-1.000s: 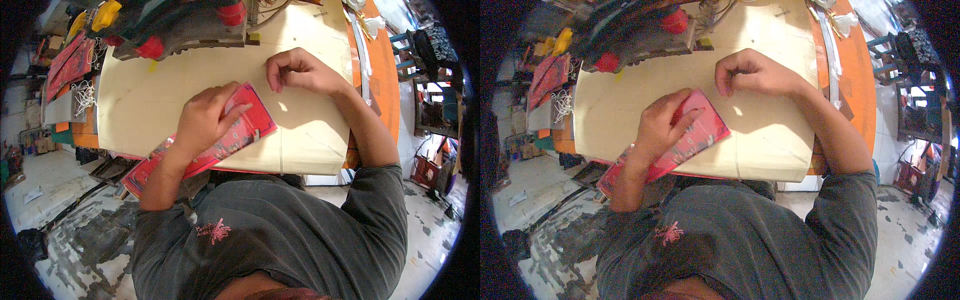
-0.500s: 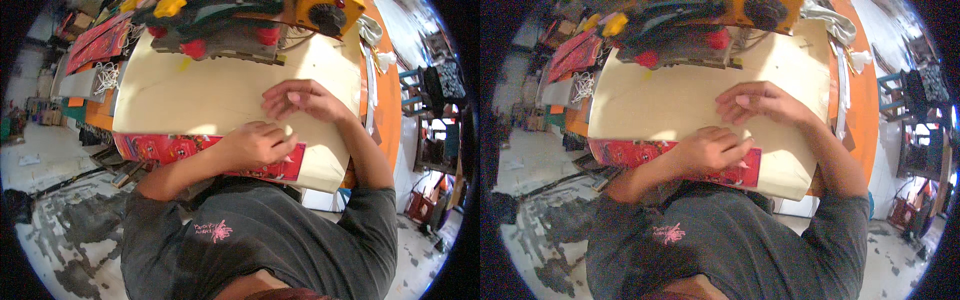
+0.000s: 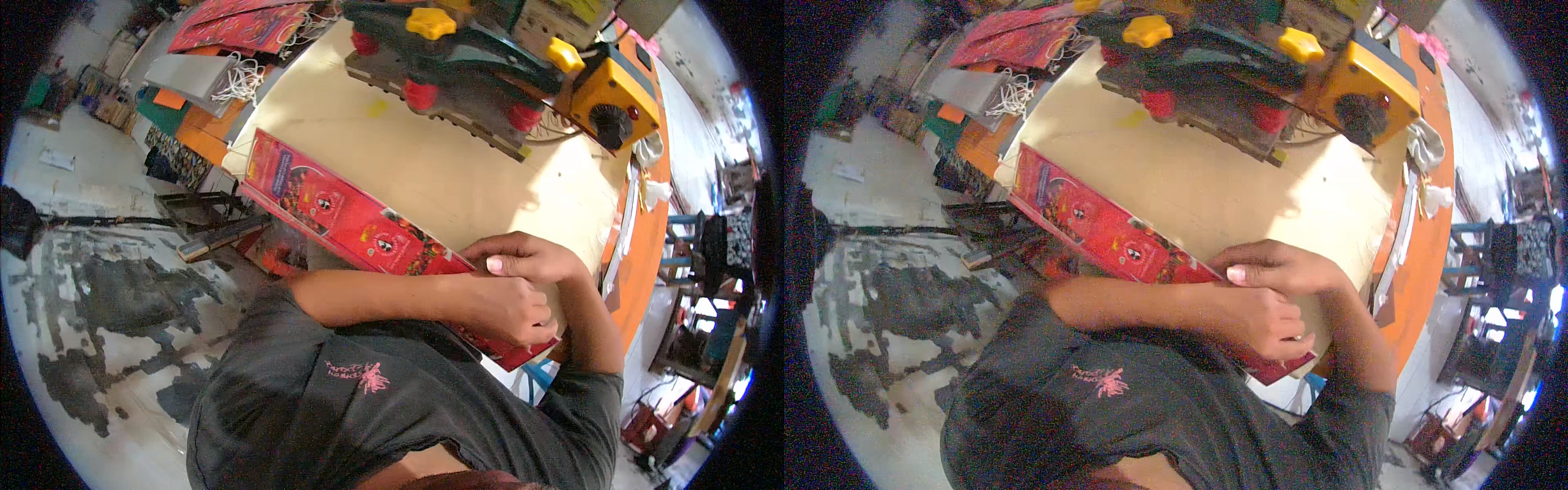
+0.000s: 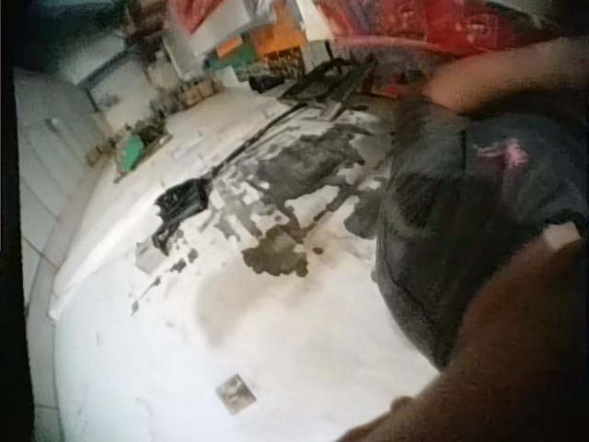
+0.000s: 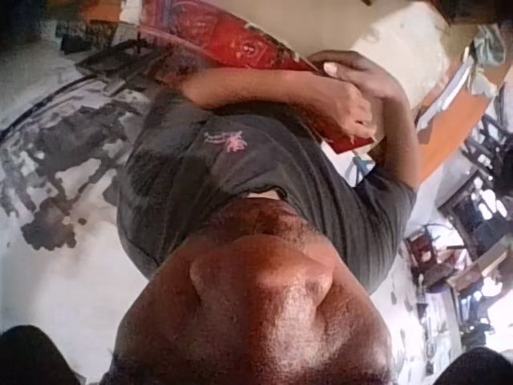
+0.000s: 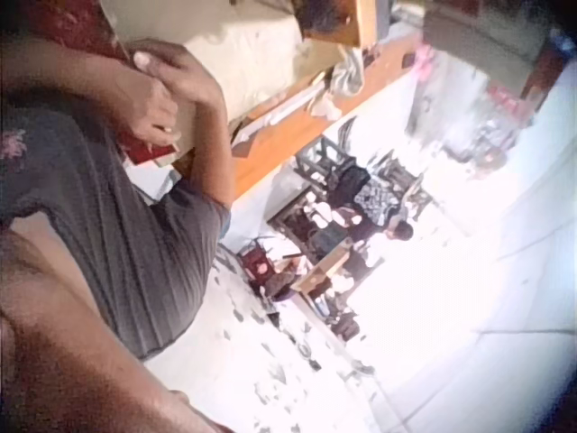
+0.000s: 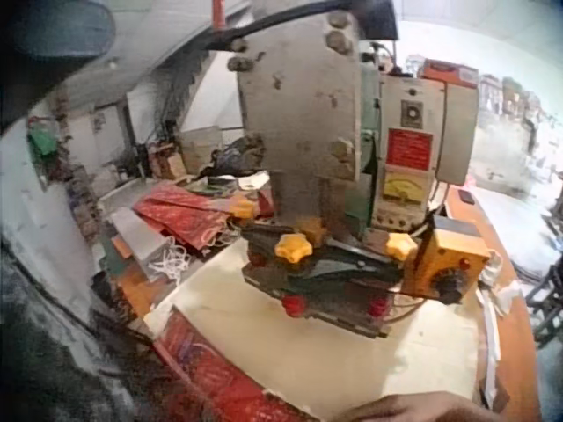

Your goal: The person folds and presses the edges of red product packaging by hand on a work surface, handling the items one at a time.

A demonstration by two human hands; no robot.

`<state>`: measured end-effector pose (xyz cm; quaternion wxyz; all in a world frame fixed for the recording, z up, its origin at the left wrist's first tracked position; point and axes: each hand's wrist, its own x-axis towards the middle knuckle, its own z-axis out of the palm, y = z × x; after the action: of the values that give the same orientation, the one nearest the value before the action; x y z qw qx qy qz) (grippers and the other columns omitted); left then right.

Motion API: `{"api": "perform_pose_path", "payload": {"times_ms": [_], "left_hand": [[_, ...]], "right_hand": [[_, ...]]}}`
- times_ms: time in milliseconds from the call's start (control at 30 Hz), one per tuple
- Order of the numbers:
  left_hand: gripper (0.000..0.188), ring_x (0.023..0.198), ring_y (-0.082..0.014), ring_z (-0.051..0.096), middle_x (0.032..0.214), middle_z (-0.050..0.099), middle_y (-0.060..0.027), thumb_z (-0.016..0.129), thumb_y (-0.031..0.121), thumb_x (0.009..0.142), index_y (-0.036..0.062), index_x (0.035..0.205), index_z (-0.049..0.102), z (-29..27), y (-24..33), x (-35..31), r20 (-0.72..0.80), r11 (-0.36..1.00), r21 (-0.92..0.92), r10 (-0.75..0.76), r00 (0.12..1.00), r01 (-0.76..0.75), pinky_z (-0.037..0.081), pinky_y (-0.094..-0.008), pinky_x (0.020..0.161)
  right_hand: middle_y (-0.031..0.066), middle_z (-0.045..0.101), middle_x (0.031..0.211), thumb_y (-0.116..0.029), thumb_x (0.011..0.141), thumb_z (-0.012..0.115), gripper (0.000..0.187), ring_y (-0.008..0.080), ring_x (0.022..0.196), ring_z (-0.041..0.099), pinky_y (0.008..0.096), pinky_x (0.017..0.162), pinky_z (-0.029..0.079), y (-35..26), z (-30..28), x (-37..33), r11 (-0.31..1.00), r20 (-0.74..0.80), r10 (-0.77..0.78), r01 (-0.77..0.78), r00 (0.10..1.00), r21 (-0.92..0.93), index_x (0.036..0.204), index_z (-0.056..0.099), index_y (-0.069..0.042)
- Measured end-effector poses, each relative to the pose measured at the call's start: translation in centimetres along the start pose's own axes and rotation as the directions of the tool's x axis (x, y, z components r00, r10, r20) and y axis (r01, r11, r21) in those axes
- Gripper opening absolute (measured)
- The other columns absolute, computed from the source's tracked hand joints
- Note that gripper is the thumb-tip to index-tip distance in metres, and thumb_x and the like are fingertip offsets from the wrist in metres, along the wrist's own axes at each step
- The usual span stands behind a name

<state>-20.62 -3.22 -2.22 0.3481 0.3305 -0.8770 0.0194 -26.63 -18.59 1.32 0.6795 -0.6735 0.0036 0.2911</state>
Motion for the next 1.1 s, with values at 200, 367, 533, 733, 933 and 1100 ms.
{"api": "perform_pose_path", "payload": {"times_ms": [200, 367, 533, 733, 933, 1100], "left_hand": [[0.035, 0.08, -0.0299, 0.074, 0.087, 0.071, -0.011, 0.068, 0.02, 0.087, -0.004, 0.112, 0.067, 1.0, 0.4, -0.4, 0.115, 0.996, -0.088, -0.019, 0.993, 0.029, 0.058, -0.0429, 0.069], [0.023, 0.081, -0.0306, 0.077, 0.084, 0.072, -0.0119, 0.068, 0.023, 0.091, 0.0012, 0.1, 0.067, 2.5, 0.3, -0.8, 0.118, 0.999, -0.044, -0.016, 0.993, 0.022, 0.06, -0.0425, 0.07], [0.021, 0.079, -0.0305, 0.077, 0.083, 0.074, -0.0119, 0.067, 0.025, 0.094, 0.0038, 0.094, 0.069, 1.2, 0.7, -0.4, 0.076, 0.987, -0.147, -0.052, 0.996, 0.063, 0.061, -0.0419, 0.07], [0.029, 0.088, -0.0303, 0.074, 0.096, 0.072, -0.0113, 0.068, 0.024, 0.09, 0.0008, 0.106, 0.066, -0.2, 1.6, 0.2, 0.154, 0.989, -0.1, -0.093, 0.984, 0.109, 0.061, -0.04, 0.075], [0.034, 0.094, -0.0275, 0.073, 0.101, 0.071, -0.0115, 0.066, 0.02, 0.092, -0.0016, 0.117, 0.069, 1.1, 2.2, -0.3, 0.088, 0.997, -0.046, -0.062, 0.994, 0.067, 0.061, -0.0389, 0.076], [0.035, 0.104, -0.0311, 0.073, 0.12, 0.072, -0.0166, 0.065, 0.018, 0.094, 0.0013, 0.124, 0.07, -2.0, 2.5, -3.0, -0.032, 0.993, -0.05, -0.11, 0.993, 0.108, 0.061, -0.0409, 0.086]], "right_hand": [[0.013, 0.071, 0.137, -0.039, 0.112, 0.062, 0.056, 0.0202, 0.128, 0.062, 0.0378, 0.114, 0.046, -1.4, 0.7, 0.5, 0.999, 0.069, 0.04, -0.04, 0.997, -0.003, 0.149, 0.061, 0.004], [0.0135, 0.075, 0.13, -0.036, 0.112, 0.064, 0.048, 0.0209, 0.12, 0.067, 0.0377, 0.106, 0.052, 0.0, 1.5, 0.8, 0.998, -0.021, 0.031, -0.032, 0.999, -0.045, 0.145, 0.065, -0.001], [0.0048, 0.077, 0.113, -0.025, 0.11, 0.068, 0.036, 0.0119, 0.108, 0.067, 0.0302, 0.097, 0.053, -0.2, 2.0, 1.1, 0.986, -0.138, 0.149, -0.158, 0.979, -0.056, 0.131, 0.071, 0.004], [0.0014, 0.076, 0.097, -0.023, 0.107, 0.073, 0.027, 0.0087, 0.091, 0.066, 0.0275, 0.082, 0.054, -0.6, 2.1, 1.0, 0.976, -0.15, 0.214, -0.218, 0.965, -0.012, 0.117, 0.075, 0.003], [0.0002, 0.075, 0.093, -0.02, 0.106, 0.074, 0.024, 0.0067, 0.086, 0.065, 0.0271, 0.077, 0.054, -0.9, 2.7, 0.9, 0.98, -0.132, 0.191, -0.196, 0.973, -0.025, 0.113, 0.076, 0.003], [0.0049, 0.075, 0.092, -0.018, 0.105, 0.071, 0.019, 0.0109, 0.085, 0.066, 0.0294, 0.077, 0.055, -0.1, 3.5, 1.1, 0.987, -0.294, 0.103, -0.135, 0.95, -0.091, 0.111, 0.076, 0.0]]}}
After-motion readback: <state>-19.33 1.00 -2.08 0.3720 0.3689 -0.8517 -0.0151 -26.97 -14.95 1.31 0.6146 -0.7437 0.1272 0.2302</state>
